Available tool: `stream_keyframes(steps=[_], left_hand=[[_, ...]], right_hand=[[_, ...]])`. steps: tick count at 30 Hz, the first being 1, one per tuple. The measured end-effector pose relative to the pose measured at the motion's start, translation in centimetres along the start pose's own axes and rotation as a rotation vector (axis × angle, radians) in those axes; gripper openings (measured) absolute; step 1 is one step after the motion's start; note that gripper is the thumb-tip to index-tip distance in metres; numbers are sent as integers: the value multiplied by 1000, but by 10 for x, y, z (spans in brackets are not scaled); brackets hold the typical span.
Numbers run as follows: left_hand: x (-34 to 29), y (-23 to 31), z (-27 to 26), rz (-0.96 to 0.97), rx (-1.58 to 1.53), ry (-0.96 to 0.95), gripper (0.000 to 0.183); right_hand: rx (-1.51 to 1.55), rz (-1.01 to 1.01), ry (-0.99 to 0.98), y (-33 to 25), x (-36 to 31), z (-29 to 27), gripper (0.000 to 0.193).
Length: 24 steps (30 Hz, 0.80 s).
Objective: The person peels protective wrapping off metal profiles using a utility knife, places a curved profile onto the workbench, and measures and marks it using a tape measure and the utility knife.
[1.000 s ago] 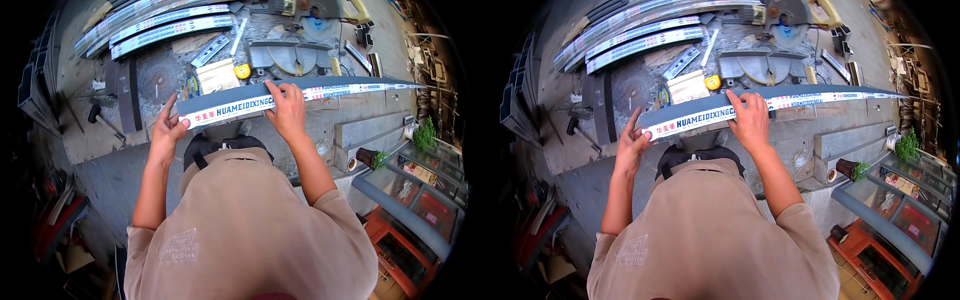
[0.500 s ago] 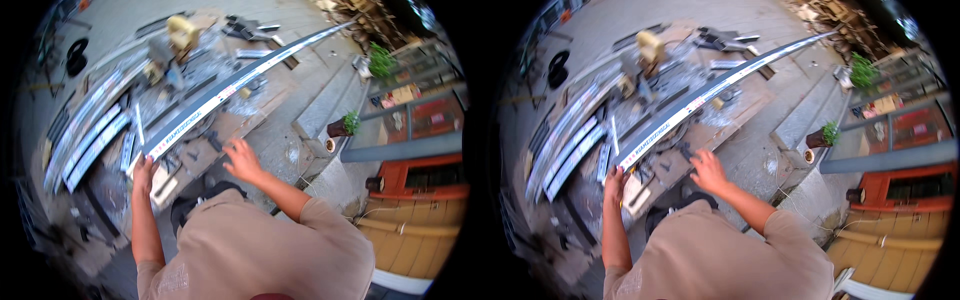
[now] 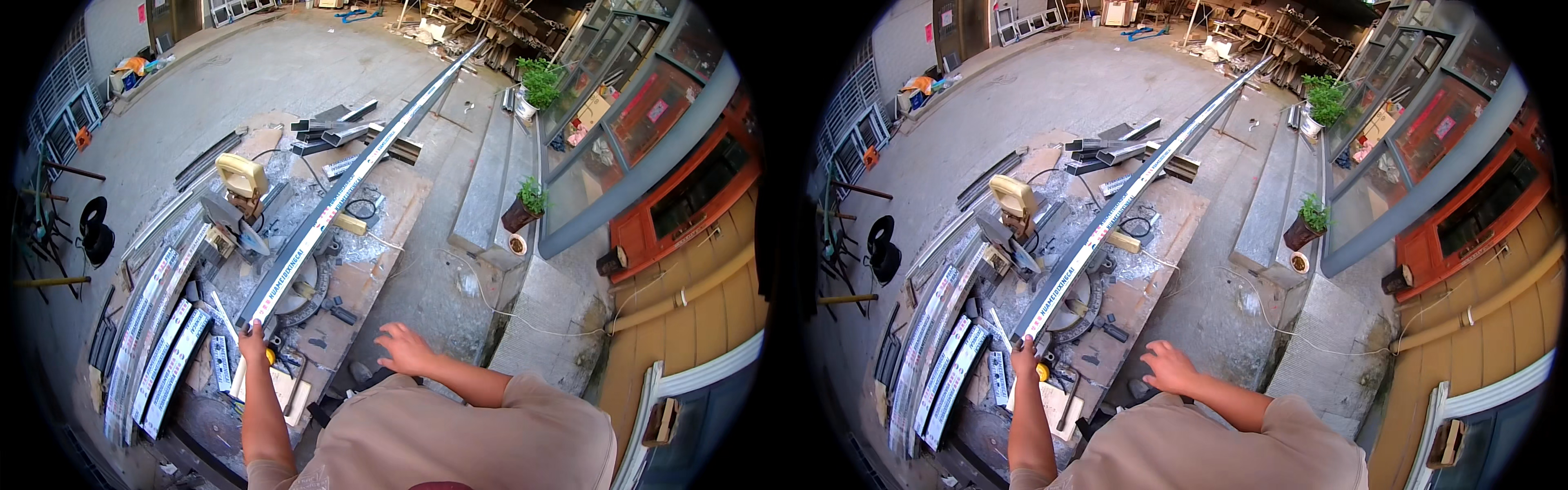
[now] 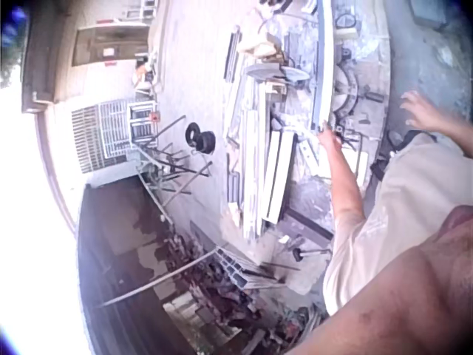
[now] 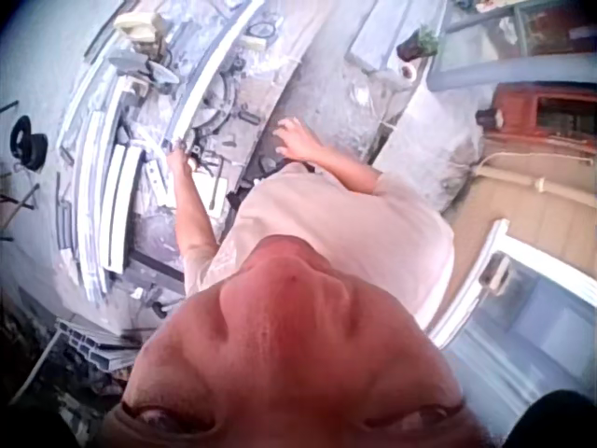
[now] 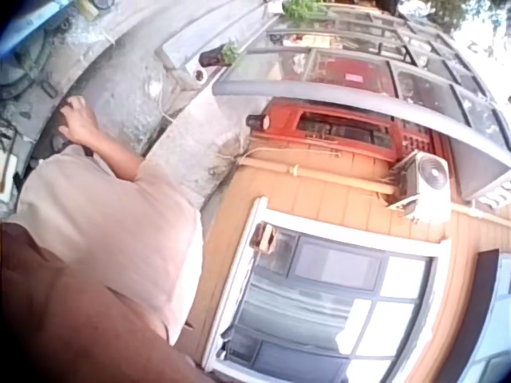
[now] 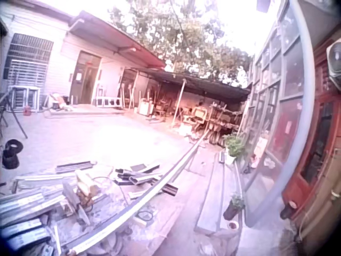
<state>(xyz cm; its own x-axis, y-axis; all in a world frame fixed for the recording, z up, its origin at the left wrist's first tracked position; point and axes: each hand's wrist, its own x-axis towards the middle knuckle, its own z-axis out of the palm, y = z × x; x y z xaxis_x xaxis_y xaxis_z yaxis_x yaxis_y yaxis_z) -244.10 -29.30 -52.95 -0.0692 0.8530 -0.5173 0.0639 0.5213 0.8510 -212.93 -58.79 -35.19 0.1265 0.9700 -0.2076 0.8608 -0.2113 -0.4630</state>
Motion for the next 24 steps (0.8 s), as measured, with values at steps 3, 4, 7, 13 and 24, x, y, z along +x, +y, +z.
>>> stream_keyframes(steps=[3,4,7,13,24], left_hand=[[37,-38,-20,175,217,145,49],[43,-45,-27,176,325,146,48],[33,-37,-8,230,394,141,50],[8,0,19,172,479,201,46],[14,-6,23,45,663,364,45]], right_hand=[[-33,-74,-67,-12,4,12,55],[-49,-132,-85,-14,4,21,56],[-66,-190,-49,-22,16,17,56],[-158,-189,-104,-34,52,-24,57],[-198,-309,-129,51,197,-61,55]])
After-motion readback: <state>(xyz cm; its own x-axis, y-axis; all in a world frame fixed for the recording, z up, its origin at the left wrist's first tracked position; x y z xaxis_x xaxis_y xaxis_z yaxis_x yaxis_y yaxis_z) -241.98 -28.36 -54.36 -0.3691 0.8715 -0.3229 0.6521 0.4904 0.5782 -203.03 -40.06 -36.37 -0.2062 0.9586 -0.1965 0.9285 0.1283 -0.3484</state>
